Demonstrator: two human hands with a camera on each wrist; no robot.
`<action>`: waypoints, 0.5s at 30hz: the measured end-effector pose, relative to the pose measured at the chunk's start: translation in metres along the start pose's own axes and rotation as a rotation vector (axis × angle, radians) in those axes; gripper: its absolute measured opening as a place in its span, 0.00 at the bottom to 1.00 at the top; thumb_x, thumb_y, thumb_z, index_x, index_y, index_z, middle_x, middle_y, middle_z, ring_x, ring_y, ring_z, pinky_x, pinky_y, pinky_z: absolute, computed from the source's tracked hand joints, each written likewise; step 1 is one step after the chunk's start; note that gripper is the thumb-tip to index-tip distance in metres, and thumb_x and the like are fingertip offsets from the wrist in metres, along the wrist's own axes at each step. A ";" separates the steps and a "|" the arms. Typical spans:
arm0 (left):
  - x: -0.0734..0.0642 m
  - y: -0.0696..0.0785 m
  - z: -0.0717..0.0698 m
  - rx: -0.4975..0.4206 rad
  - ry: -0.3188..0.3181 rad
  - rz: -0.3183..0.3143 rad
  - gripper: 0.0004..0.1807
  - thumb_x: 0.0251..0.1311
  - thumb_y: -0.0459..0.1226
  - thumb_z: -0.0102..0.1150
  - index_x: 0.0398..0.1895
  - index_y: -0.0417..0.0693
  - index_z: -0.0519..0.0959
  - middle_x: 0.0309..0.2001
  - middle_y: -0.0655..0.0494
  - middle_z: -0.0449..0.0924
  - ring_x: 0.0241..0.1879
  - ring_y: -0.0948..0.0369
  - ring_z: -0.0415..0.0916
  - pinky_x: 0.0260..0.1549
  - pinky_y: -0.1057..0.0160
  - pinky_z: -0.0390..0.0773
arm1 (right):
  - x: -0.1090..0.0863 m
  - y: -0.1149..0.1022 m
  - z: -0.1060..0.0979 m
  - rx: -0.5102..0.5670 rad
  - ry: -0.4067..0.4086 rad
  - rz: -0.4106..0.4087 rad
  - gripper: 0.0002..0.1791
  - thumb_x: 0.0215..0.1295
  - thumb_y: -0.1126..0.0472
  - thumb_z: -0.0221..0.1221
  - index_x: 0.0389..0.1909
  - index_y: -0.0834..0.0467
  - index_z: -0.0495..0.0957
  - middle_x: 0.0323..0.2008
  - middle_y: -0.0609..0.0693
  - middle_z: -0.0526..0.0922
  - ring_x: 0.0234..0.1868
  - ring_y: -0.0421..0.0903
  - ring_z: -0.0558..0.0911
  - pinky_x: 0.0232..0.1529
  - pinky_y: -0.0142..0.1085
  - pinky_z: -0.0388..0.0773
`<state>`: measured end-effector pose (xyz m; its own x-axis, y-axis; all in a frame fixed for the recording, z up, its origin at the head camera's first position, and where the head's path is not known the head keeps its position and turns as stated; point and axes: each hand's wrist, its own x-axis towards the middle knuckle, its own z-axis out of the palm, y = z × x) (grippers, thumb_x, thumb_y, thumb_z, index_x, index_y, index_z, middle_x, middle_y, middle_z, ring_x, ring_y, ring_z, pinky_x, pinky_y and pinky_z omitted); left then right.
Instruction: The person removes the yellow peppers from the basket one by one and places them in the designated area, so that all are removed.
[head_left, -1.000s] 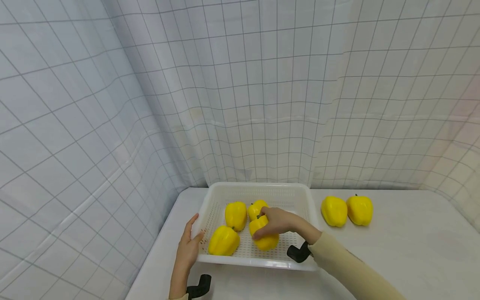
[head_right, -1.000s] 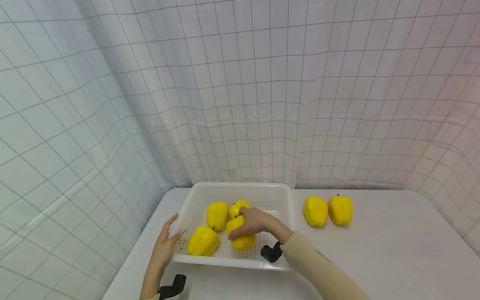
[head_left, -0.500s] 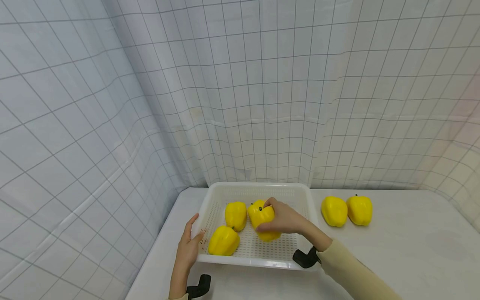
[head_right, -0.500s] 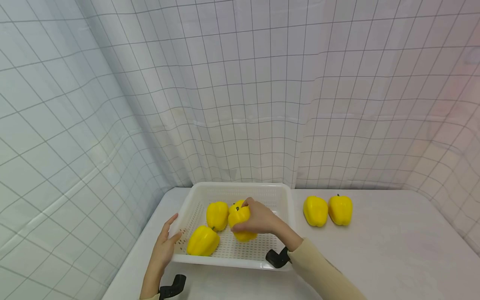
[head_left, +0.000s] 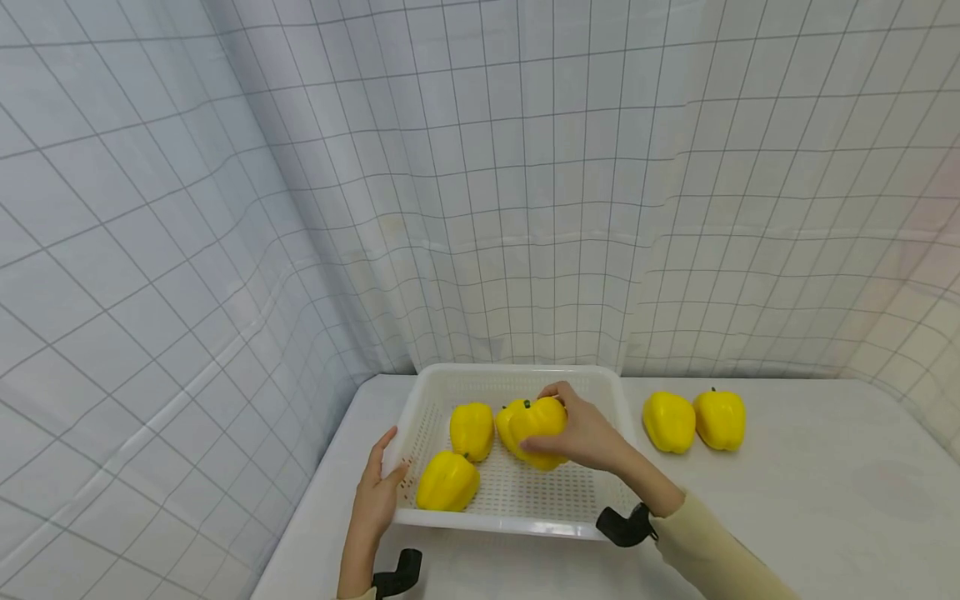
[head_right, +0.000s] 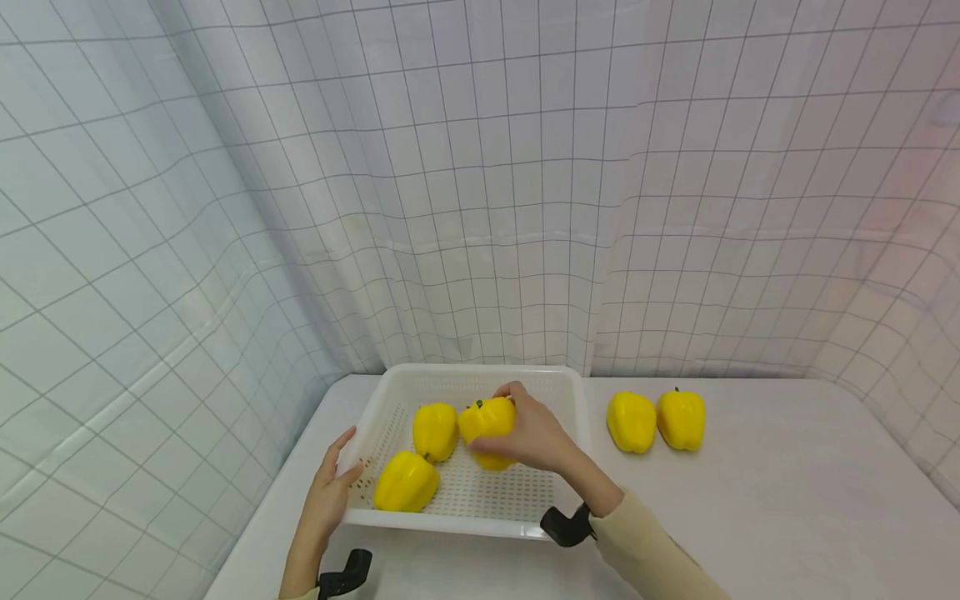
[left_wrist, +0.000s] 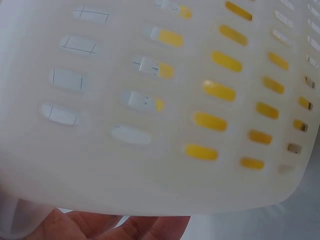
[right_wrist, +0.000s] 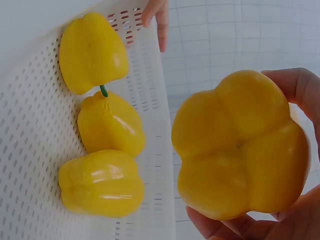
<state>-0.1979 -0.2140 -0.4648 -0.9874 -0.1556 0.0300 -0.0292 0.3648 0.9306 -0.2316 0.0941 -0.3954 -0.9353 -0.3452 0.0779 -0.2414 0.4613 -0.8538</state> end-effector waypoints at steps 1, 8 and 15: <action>0.000 0.000 0.000 -0.001 -0.001 0.001 0.32 0.66 0.31 0.45 0.73 0.53 0.54 0.69 0.39 0.56 0.62 0.42 0.59 0.54 0.36 0.59 | -0.001 0.000 -0.001 0.005 0.009 -0.002 0.36 0.48 0.48 0.71 0.53 0.56 0.64 0.42 0.53 0.76 0.38 0.47 0.76 0.38 0.39 0.78; 0.000 0.000 0.000 -0.007 0.002 -0.006 0.31 0.67 0.31 0.45 0.73 0.54 0.55 0.68 0.39 0.57 0.61 0.42 0.61 0.54 0.37 0.60 | -0.008 0.000 -0.005 0.077 0.072 -0.014 0.36 0.50 0.50 0.70 0.55 0.55 0.62 0.44 0.53 0.74 0.38 0.48 0.75 0.38 0.39 0.77; -0.001 0.001 0.000 0.000 0.004 -0.001 0.31 0.67 0.32 0.45 0.73 0.53 0.55 0.68 0.38 0.58 0.61 0.42 0.61 0.54 0.37 0.60 | -0.016 0.000 -0.013 0.126 0.153 -0.005 0.38 0.51 0.49 0.70 0.58 0.54 0.60 0.52 0.57 0.71 0.41 0.51 0.75 0.39 0.40 0.78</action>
<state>-0.1973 -0.2140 -0.4639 -0.9867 -0.1596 0.0303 -0.0304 0.3650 0.9305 -0.2202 0.1102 -0.3898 -0.9649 -0.2147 0.1514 -0.2207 0.3503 -0.9102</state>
